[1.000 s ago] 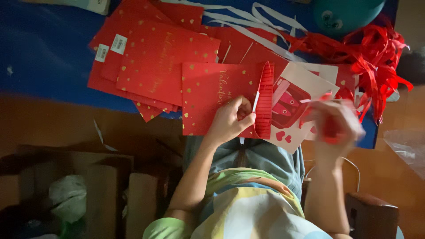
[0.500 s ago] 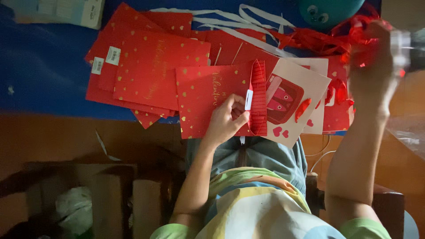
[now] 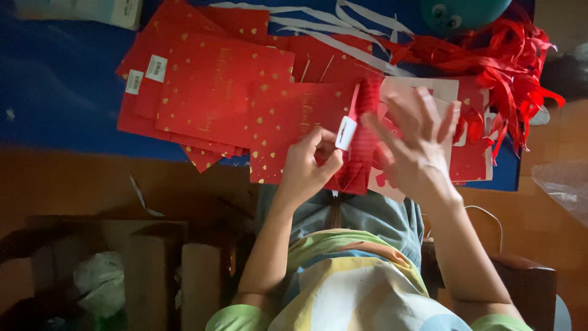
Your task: The person folds open red paper gift bags, inserts a white decorative greeting card into each bag, and ties a red ribbon around the bag handles, working through the bags one at a time on their lap.
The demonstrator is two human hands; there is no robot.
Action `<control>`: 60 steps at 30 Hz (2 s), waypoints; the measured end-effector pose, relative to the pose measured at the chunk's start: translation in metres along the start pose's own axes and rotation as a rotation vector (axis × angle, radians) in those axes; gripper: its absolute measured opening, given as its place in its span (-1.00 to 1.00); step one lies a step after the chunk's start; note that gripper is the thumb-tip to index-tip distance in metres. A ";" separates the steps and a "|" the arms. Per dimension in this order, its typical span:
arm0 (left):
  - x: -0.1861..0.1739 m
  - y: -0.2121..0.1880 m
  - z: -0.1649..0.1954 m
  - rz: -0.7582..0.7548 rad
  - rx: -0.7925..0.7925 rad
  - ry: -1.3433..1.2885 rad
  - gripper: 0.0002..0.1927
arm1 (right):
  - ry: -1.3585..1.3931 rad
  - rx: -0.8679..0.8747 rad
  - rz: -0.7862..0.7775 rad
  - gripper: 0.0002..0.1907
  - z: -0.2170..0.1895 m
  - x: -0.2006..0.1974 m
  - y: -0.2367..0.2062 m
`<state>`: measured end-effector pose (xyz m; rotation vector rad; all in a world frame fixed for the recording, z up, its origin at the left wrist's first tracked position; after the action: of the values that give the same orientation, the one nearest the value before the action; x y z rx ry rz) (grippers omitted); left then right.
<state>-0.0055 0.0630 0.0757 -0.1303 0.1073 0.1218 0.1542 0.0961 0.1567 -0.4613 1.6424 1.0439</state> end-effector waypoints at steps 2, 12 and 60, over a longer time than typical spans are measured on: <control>-0.002 -0.006 0.017 -0.002 -0.001 0.033 -0.80 | 0.003 -0.116 0.006 -0.22 -0.018 -0.003 0.008; -0.019 -0.100 0.128 0.421 0.745 0.335 -0.77 | 0.395 0.158 0.319 -0.90 0.015 -0.018 0.005; 0.054 0.023 -0.059 -0.142 -0.199 -0.451 -0.76 | 1.188 0.685 -0.040 -0.43 0.030 0.096 -0.043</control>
<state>0.0387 0.0836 0.0083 -0.3047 -0.3643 0.0180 0.1705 0.1172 0.0511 -0.6853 2.8423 0.0144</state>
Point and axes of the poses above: each hand's wrist, its own y-axis towards the middle knuckle, its own x-axis out of the palm, z = x × y, the point moved 9 cm from there along y, towards the middle knuckle, and after that the axes turned 9 degrees about -x, right-handed, at the moved point
